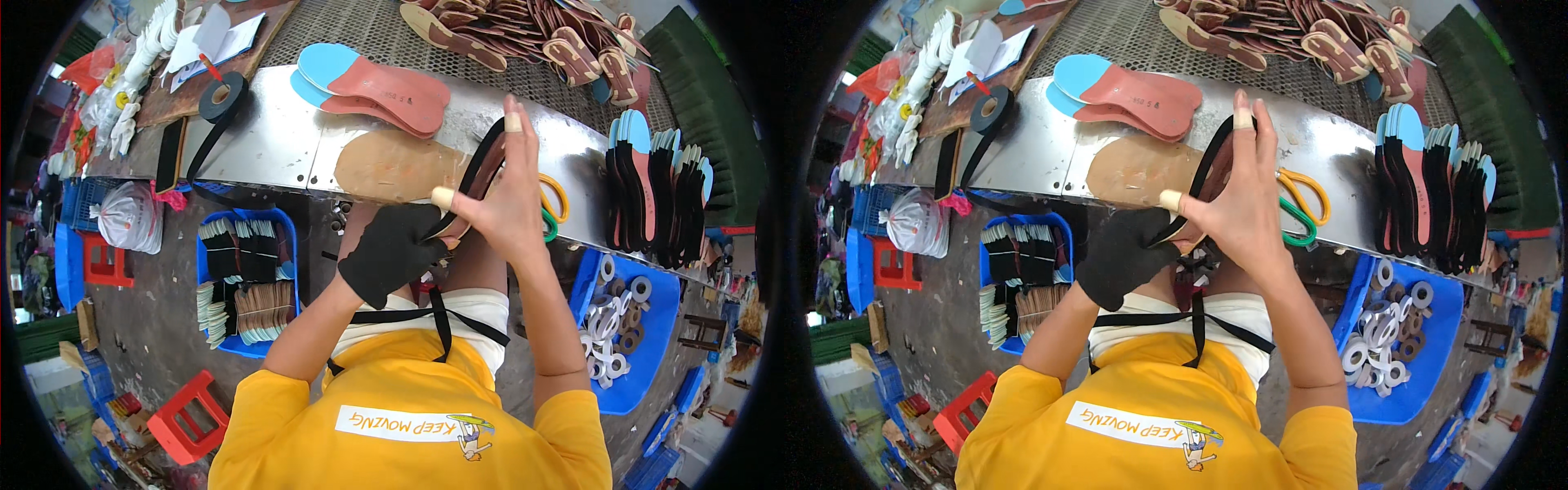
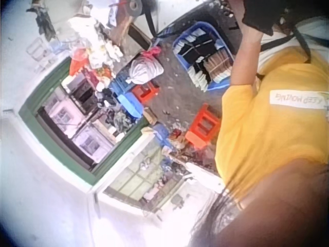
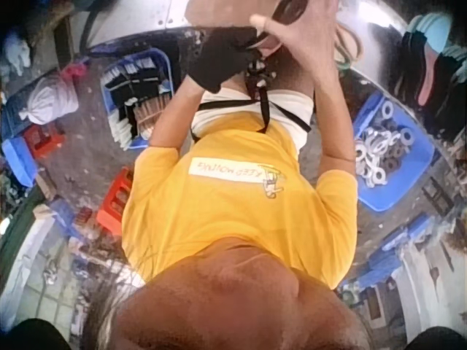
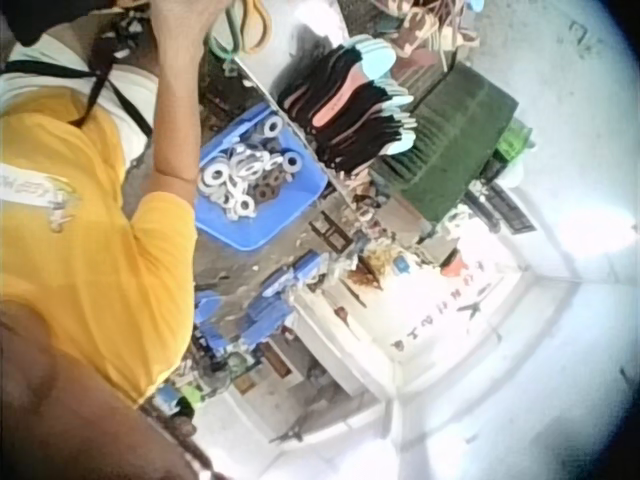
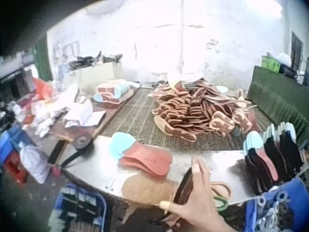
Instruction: Applying adhesive tape and trimming insoles for shoe manufacturing.
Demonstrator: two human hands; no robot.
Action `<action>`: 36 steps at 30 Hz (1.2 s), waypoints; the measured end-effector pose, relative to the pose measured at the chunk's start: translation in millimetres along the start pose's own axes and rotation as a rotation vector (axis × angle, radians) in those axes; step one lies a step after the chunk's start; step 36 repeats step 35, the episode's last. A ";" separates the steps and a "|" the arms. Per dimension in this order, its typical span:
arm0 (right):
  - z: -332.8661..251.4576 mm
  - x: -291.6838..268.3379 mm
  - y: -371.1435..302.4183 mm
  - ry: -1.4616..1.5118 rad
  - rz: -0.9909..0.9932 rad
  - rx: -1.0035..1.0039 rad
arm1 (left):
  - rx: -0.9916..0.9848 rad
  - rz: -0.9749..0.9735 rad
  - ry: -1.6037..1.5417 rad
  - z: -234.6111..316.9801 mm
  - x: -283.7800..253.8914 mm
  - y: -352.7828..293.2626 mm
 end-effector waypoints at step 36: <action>64.5 -55.6 -11.4 0.263 -0.053 0.160 | -0.276 -0.368 -1.817 -11.2 51.7 13.1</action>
Point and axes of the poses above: each hand's wrist, its own y-axis towards the middle knuckle, its own x-axis out of the palm, z = x × y, the point moved 10 cm from there along y, towards the middle knuckle, and after that the axes turned 9 degrees about y, right-handed, at the moved point
